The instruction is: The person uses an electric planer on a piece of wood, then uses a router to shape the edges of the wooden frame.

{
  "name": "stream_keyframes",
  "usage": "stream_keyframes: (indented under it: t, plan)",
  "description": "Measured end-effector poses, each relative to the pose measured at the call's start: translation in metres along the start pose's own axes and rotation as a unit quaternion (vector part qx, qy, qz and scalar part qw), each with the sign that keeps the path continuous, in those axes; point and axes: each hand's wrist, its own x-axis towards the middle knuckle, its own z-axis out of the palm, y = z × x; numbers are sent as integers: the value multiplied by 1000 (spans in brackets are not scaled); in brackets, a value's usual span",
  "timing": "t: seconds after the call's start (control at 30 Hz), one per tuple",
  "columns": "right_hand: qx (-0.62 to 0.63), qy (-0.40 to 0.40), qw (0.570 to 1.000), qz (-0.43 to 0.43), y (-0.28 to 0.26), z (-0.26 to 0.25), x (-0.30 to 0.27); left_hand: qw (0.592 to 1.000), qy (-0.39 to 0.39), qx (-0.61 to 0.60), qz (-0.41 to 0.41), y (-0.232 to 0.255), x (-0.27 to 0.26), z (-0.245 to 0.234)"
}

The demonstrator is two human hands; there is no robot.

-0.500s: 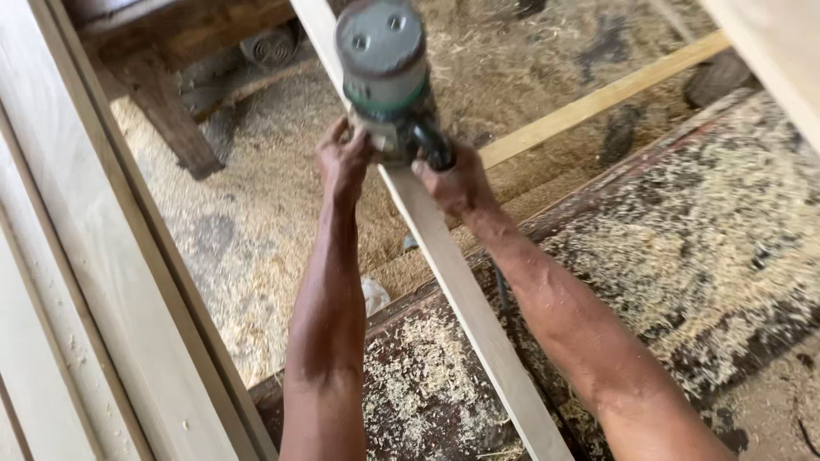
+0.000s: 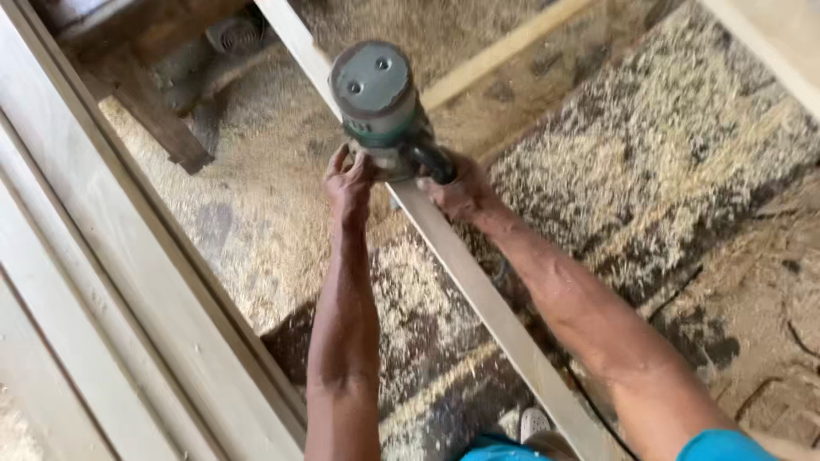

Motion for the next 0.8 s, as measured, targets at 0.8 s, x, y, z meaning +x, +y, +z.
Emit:
stream_keyframes:
  t: [0.8]
  plan:
    - [5,-40,997,-65,20,-76,-309,970,91,203,94,-92,-358,37]
